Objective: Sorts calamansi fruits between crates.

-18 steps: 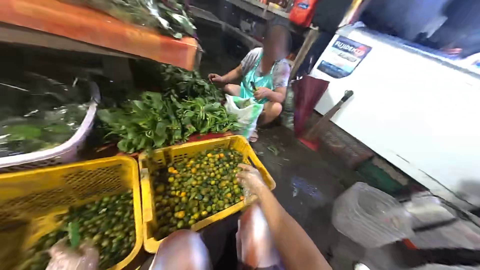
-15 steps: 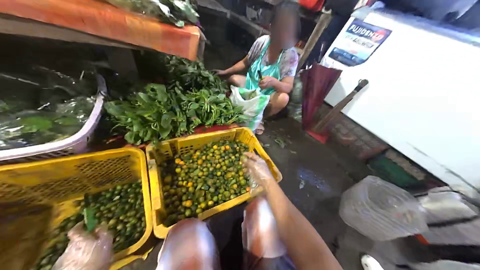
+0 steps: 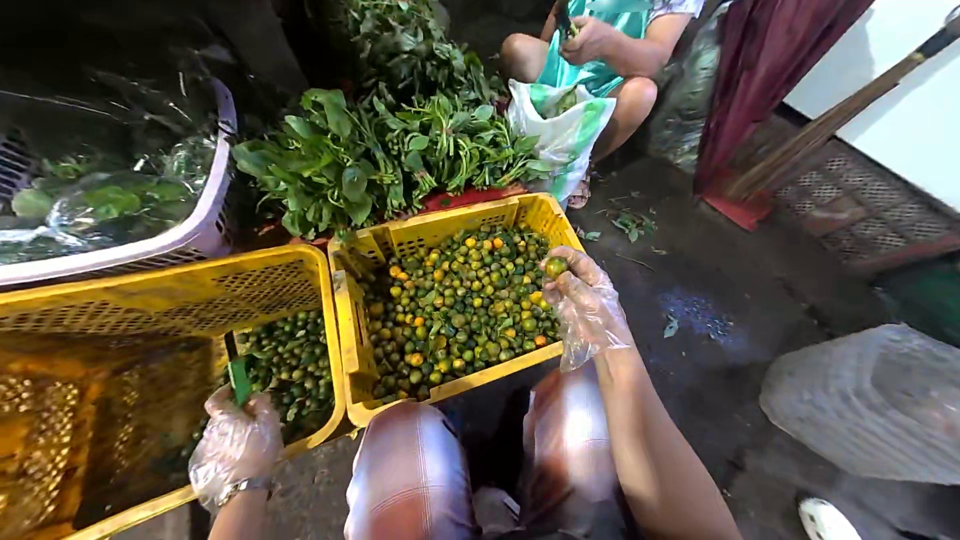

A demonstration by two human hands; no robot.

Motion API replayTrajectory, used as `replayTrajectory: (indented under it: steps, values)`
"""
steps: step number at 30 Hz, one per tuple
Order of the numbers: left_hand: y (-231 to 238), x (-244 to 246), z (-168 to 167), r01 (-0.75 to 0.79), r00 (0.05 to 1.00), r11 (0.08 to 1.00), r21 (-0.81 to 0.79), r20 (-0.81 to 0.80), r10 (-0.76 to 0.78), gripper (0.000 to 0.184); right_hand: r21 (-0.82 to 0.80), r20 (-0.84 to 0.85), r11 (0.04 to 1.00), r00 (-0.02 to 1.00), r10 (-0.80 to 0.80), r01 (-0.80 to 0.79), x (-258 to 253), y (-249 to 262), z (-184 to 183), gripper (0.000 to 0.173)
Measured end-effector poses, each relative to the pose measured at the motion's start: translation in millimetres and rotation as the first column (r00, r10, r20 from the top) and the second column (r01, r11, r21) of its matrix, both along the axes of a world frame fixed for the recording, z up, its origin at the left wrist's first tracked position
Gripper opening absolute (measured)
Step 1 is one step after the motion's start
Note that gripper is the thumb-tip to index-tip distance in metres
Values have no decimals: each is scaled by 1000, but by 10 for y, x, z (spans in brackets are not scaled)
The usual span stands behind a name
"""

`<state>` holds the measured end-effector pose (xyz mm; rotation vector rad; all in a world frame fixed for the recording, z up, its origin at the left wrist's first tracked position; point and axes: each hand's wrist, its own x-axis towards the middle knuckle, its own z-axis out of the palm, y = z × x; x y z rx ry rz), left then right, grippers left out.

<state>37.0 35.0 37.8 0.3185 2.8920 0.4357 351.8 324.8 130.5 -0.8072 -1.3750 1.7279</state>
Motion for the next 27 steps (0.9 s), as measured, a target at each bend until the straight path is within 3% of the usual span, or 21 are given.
replayTrajectory:
  steps: [3, 9, 11, 12, 14, 16, 17, 21, 24, 27]
  values:
    - [39, 20, 39, -25, 999, 999, 46, 24, 24, 51, -100, -20, 995, 999, -29, 26, -11, 16, -15, 32]
    - [31, -2, -6, -17, 1000, 999, -47, 1, 17, 55, -381, -142, 924, 985, -102, 41, -132, 124, -149, 30]
    - [23, 20, 32, -35, 999, 999, -6, 8, 35, 56, -407, 33, 913, 999, 8, 6, -223, 204, -217, 28]
    - [18, 34, 54, -60, 998, 998, 20, 1, 60, 55, -389, 208, 921, 970, 123, -33, -317, 248, -269, 23]
    - [-9, 39, 43, -106, 993, 993, 59, -39, 109, 56, -366, 518, 910, 770, 373, -194, -580, 293, -501, 27]
    - [18, 71, 77, -145, 987, 983, 114, -51, 152, 55, -338, 683, 855, 523, 510, -393, -900, 245, -682, 35]
    - [43, 107, 139, -161, 984, 973, 162, -45, 171, 55, -307, 702, 815, 461, 543, -491, -1067, 189, -707, 37]
    - [78, 152, 214, -164, 973, 938, 307, -106, 205, 53, -192, 556, 684, 496, 667, -704, -1758, -162, -191, 41]
    - [59, 123, 182, -168, 973, 934, 316, -99, 208, 53, -94, 667, 736, 506, 547, -670, -1939, 75, -392, 37]
    - [92, 140, 227, -179, 972, 941, 287, -98, 215, 51, 62, 935, 745, 299, 190, -665, -1932, 371, -725, 29]
